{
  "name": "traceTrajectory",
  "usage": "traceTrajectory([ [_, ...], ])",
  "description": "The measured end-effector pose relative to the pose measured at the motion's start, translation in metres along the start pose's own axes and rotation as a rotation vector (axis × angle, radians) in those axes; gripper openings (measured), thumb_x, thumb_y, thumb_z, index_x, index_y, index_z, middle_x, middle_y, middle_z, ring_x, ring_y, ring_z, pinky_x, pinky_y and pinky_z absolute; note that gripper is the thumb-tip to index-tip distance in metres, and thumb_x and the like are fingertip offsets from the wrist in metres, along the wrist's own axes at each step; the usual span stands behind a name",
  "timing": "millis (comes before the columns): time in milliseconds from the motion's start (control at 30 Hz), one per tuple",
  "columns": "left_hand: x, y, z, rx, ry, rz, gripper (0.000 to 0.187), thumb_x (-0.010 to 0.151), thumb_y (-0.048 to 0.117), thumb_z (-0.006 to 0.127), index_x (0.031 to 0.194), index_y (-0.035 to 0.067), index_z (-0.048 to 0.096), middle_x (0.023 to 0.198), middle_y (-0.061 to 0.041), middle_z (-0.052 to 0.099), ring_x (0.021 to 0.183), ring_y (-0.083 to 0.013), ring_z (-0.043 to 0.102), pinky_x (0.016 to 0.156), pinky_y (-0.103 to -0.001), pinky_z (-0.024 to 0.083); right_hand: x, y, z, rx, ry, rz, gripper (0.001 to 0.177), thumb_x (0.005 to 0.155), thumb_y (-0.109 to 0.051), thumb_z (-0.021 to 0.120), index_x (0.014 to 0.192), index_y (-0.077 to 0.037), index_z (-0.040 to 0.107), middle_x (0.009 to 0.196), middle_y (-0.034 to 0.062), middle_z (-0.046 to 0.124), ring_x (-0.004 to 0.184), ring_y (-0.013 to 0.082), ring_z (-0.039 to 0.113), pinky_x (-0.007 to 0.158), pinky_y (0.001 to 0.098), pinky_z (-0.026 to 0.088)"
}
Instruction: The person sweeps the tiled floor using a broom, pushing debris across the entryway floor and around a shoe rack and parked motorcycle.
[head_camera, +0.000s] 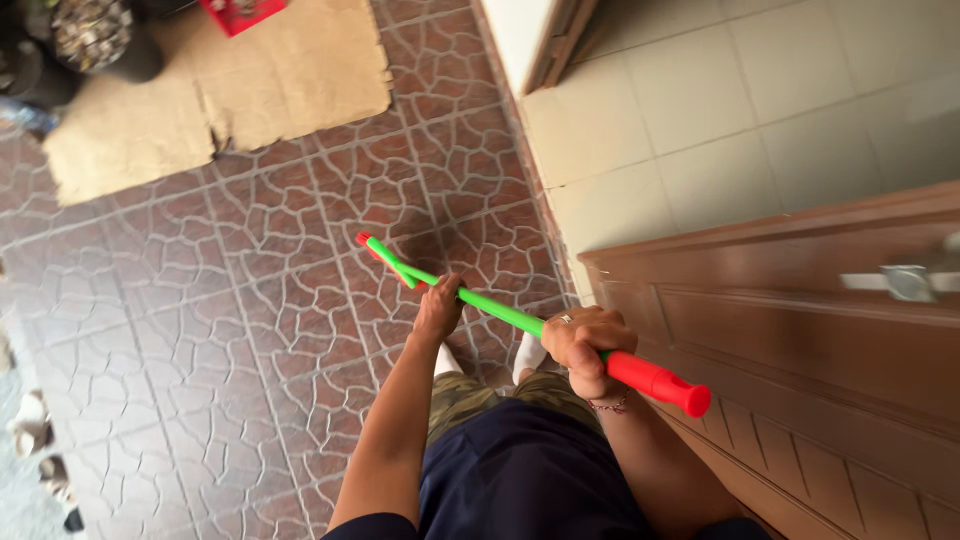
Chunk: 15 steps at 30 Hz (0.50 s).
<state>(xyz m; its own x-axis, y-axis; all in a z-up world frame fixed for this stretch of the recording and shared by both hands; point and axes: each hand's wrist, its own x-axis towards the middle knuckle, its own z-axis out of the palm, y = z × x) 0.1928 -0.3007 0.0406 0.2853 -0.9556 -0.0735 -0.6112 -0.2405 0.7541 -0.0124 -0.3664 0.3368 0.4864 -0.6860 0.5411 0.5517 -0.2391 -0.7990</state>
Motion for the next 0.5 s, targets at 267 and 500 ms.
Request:
traceTrajectory([
  [267, 0.014, 0.013, 0.017, -0.18, 0.028, 0.142, 0.026, 0.078, 0.007, 0.075, 0.102, 0.011, 0.065, 0.1, -0.013, 0.069, 0.092, -0.038, 0.071, 0.078, -0.047, 0.057, 0.013, -0.026, 0.025, -0.035, 0.011, -0.079, 0.04, 0.095, -0.005, 0.057, 0.062, -0.006, 0.036, 0.052, 0.0014, 0.04, 0.043, 0.0135, 0.038, 0.044, 0.0321, 0.033],
  [500, 0.046, 0.087, 0.086, -0.209, -0.044, -0.026, 0.019, 0.088, 0.017, 0.073, 0.107, 0.016, 0.071, 0.106, -0.012, 0.075, 0.087, -0.034, 0.075, 0.079, -0.044, 0.061, 0.013, -0.024, 0.033, -0.332, -0.099, -0.088, 0.031, 0.089, 0.001, 0.061, 0.065, -0.004, 0.042, 0.055, 0.0022, 0.045, 0.044, 0.015, 0.045, 0.045, 0.0307, 0.038],
])
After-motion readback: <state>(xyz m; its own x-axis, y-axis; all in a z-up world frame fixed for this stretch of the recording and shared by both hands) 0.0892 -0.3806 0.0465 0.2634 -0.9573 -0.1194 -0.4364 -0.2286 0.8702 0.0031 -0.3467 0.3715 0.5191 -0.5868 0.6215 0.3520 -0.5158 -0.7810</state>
